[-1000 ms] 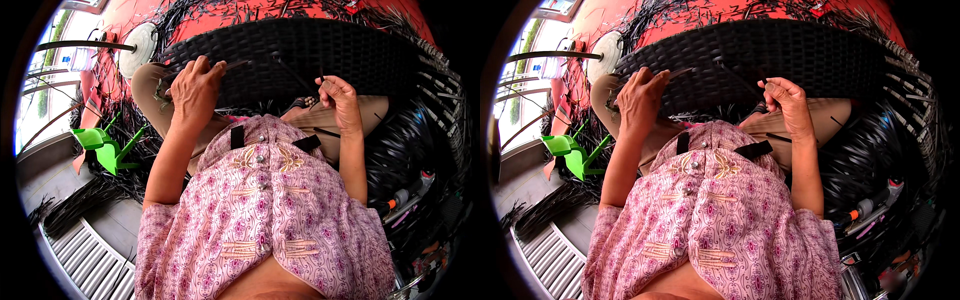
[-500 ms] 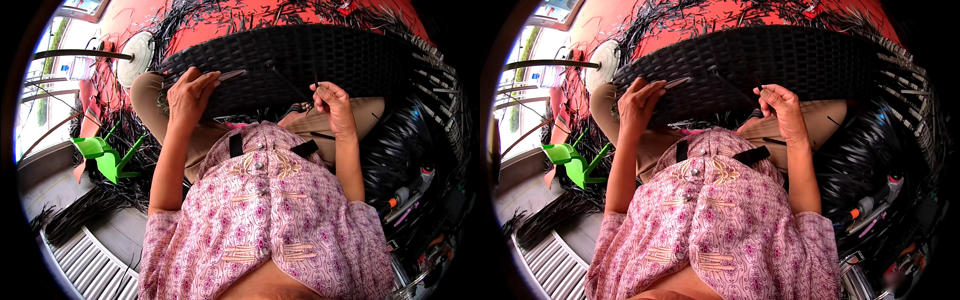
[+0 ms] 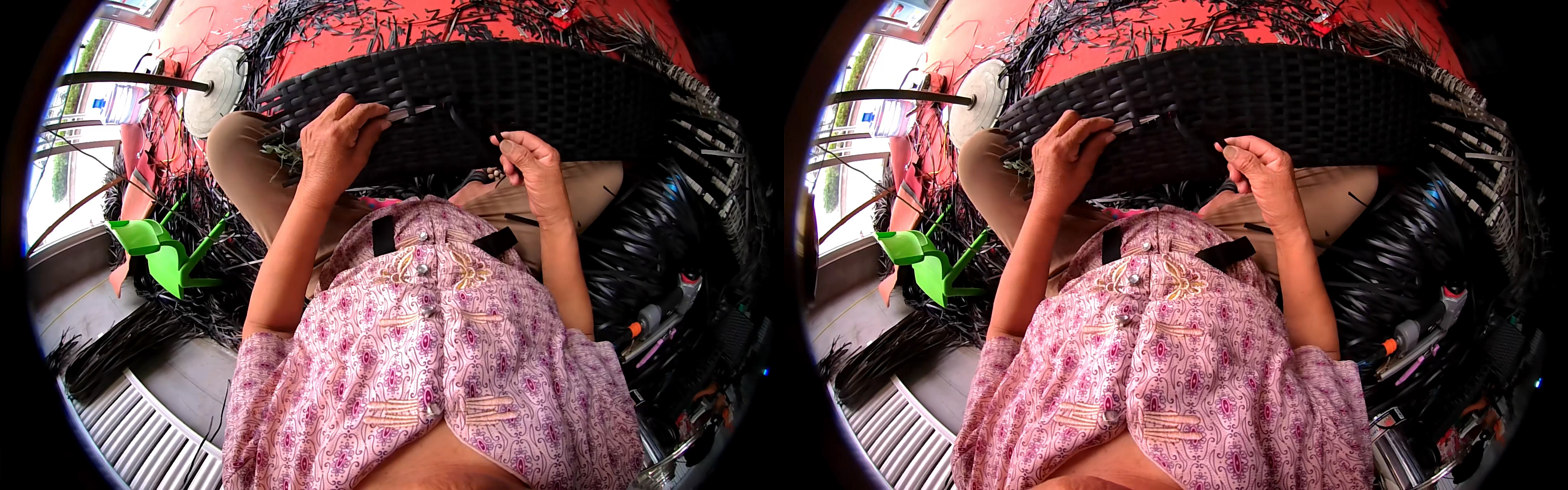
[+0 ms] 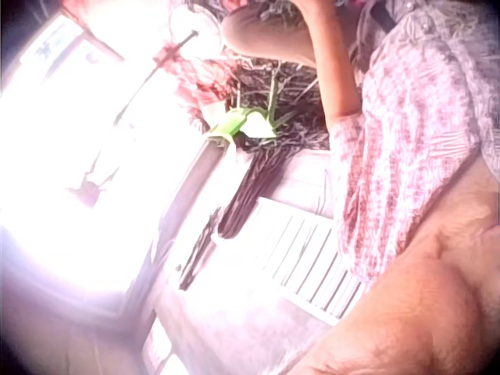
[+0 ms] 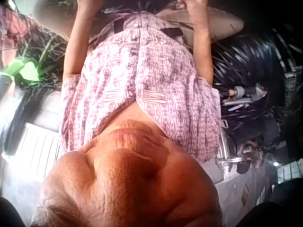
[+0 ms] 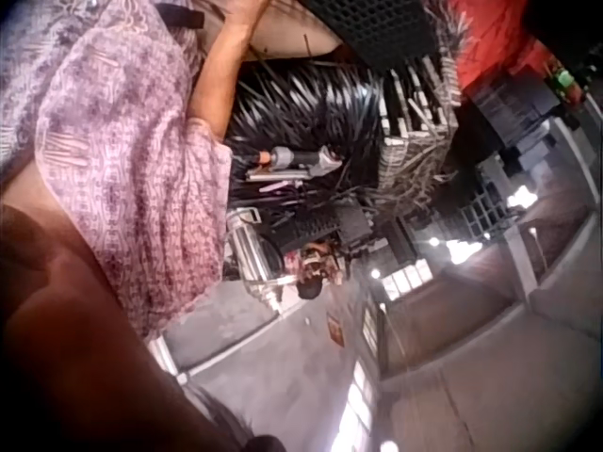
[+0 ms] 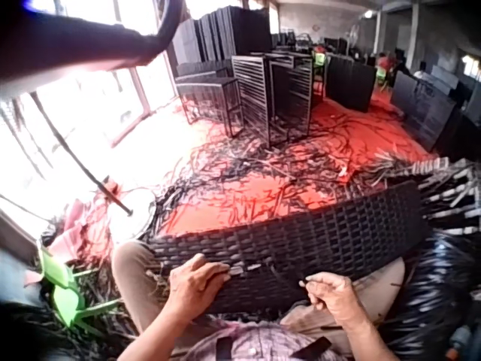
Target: The person sits on the floor and weaves a black plastic mat using thin black strips. They use a pair of scissors to cut the strips and a metal tool to tuck the ends into the weave.
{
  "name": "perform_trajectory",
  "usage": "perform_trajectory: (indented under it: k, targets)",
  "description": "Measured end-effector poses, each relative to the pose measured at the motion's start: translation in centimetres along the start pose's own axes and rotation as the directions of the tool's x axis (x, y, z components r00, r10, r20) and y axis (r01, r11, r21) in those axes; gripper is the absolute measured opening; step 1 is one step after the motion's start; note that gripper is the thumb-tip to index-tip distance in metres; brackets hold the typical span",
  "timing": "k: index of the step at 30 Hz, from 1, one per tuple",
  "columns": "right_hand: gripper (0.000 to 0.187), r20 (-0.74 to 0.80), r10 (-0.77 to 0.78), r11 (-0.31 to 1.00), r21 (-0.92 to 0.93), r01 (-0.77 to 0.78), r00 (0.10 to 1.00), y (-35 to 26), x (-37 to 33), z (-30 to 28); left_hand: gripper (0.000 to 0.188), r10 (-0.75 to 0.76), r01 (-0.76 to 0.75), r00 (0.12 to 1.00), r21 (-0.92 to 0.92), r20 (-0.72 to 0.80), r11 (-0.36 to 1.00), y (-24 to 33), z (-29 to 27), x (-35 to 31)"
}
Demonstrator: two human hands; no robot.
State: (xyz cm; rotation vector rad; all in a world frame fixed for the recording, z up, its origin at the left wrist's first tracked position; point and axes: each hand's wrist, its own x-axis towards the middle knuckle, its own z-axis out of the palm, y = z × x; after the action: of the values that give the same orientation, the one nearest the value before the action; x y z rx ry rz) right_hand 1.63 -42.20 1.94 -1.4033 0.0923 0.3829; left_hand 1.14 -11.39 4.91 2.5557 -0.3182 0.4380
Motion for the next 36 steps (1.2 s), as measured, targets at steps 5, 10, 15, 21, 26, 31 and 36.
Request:
perform_trajectory:
  k: [5,10,15,21,26,31,36]
  targets:
    - [0.015,-0.076,-0.212,0.899,-0.406,0.164,0.974,-2.6,-0.5,4.9,0.016,0.062,-0.060,0.998,0.073,-0.019,0.996,0.1,0.4,0.2]
    - [0.014,0.138,-0.694,0.282,-0.851,0.443,0.707,-2.9,1.3,8.4,0.018,0.095,-0.091,0.995,0.114,-0.033,0.989,0.1,0.4,-0.1]
    - [0.019,0.200,-0.646,0.125,-0.925,0.360,0.737,-2.9,2.3,10.0,0.018,0.090,-0.085,0.995,0.092,-0.050,0.992,-0.1,0.4,-0.3]
    - [0.019,0.330,-0.572,0.134,-0.866,0.482,0.751,-2.7,4.7,10.1,0.018,0.114,-0.110,0.992,0.069,-0.058,0.991,-0.2,0.3,-0.1]
    - [0.012,0.341,-0.403,0.199,-0.873,0.445,0.849,-4.3,4.9,9.8,0.017,0.083,-0.080,0.996,0.071,-0.041,0.994,-0.2,0.1,-0.4]
    - [0.021,0.321,-0.478,0.243,-0.846,0.475,0.817,-5.1,4.2,9.9,0.018,0.097,-0.093,0.994,0.065,-0.058,0.994,-0.4,-0.1,-0.6]
    - [0.027,0.481,-0.544,0.123,-0.765,0.633,0.687,-4.0,5.8,10.5,0.017,0.024,-0.020,0.999,0.134,-0.031,0.991,-0.6,-1.3,-1.5]
